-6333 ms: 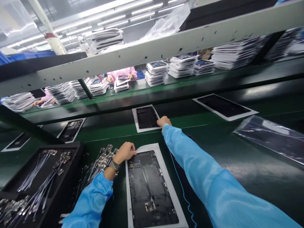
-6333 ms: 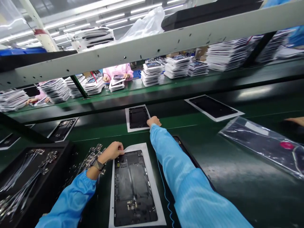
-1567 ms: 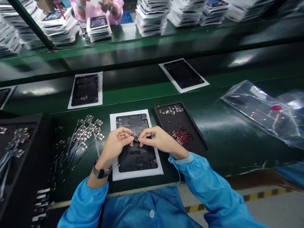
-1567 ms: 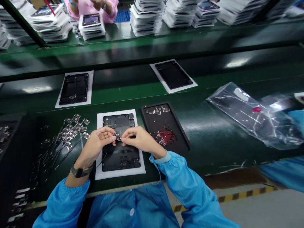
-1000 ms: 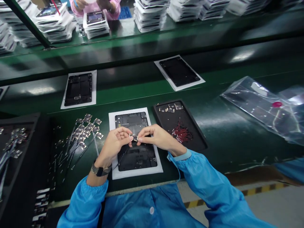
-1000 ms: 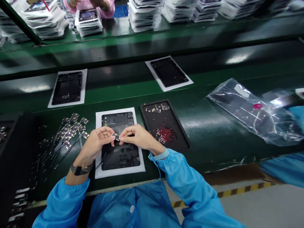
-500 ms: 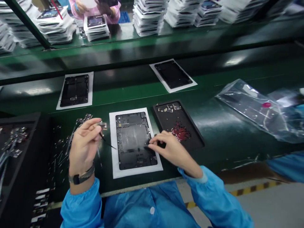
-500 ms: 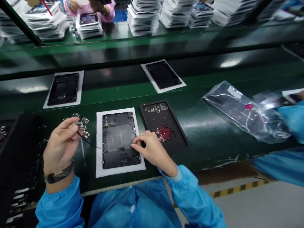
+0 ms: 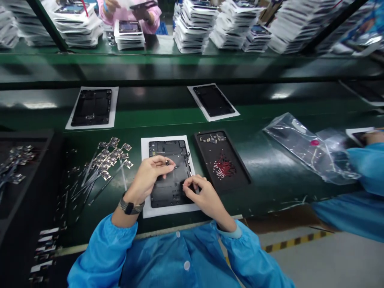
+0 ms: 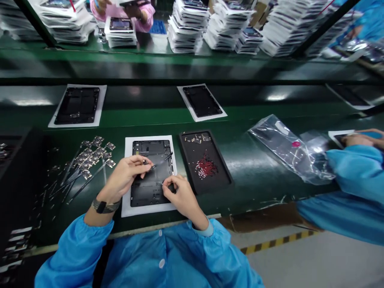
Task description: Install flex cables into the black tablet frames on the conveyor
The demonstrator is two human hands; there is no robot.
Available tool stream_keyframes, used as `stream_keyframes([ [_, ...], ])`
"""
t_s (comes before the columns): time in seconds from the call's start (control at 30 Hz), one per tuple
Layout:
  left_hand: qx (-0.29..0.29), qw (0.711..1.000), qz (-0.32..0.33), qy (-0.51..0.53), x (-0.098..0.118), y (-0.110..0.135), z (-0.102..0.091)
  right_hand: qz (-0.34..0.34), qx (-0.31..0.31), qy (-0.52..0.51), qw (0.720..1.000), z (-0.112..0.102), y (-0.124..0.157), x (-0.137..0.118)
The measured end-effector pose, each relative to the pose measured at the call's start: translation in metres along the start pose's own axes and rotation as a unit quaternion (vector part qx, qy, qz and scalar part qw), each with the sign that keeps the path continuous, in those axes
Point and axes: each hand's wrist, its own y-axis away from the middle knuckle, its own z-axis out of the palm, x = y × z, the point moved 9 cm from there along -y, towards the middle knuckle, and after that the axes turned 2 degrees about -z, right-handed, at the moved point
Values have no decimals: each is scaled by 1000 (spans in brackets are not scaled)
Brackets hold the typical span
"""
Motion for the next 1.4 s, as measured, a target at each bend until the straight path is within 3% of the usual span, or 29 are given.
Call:
stream_keyframes([
  [0.17,-21,996,-61,-58,-29,-2,13,8,-6,-99,995,2,5,4],
  [0.37,-76,987,-115,-77,-43,-2,22,13,15,-164,986,0,7,8],
  [0.57,-121,973,-174,-86,-56,3,31,16,-3,-182,983,-3,6,10],
  [0.93,-110,968,-165,-157,-50,5,29,38,-55,-180,981,-2,2,9],
  [1.2,-79,972,-137,-172,-48,7,25,48,-56,-176,982,-4,2,6],
  [1.4,-93,970,-148,-169,-46,7,26,49,-56,-180,981,-4,2,6],
])
